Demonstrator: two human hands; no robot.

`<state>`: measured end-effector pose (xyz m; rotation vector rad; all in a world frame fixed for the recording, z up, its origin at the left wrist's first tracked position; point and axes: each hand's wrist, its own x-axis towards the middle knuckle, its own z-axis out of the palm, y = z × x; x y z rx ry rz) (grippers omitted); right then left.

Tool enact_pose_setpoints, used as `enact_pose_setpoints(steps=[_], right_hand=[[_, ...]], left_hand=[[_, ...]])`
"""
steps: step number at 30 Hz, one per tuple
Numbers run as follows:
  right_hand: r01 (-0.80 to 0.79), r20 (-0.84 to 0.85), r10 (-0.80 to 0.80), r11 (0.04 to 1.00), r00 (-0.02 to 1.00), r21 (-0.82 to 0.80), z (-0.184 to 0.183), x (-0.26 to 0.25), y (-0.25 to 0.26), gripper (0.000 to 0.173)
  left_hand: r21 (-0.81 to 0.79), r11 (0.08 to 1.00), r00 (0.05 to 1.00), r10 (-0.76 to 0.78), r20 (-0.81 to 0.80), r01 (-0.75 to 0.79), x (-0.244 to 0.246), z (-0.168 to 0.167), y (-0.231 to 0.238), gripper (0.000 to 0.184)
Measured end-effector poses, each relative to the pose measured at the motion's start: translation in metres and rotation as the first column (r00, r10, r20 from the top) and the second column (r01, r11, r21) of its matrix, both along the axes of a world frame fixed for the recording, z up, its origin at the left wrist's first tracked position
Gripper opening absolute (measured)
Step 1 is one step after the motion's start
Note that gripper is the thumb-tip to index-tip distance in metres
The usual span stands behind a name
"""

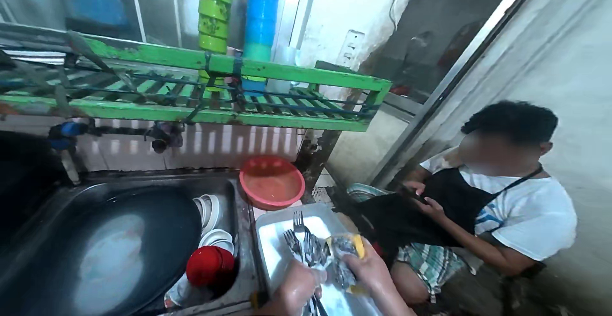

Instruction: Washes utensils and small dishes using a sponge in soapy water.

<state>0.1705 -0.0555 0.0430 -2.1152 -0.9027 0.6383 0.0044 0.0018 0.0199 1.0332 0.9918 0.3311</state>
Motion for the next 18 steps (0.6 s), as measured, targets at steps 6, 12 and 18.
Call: enact_pose_setpoints(steps=[6, 12, 18], right_hand=[[-0.175, 0.039, 0.180, 0.979, 0.983, -0.103, 0.010, -0.022, 0.002, 0.065], [0.095, 0.006, -0.097, 0.982, 0.995, 0.165, 0.022, 0.032, 0.016, 0.078], [-0.142, 0.015, 0.141, 0.989, 0.990, 0.036, 0.043, 0.009, 0.003, 0.069]], left_hand=[[0.044, 0.996, 0.997, 0.075, 0.000, -0.075, -0.002, 0.001, -0.001, 0.015], [-0.019, 0.995, 0.993, 0.095, 0.069, -0.094, -0.002, 0.001, 0.000, 0.013], [-0.119, 0.983, 0.933, -0.092, 0.348, 0.141, -0.003, -0.008, 0.001, 0.005]])
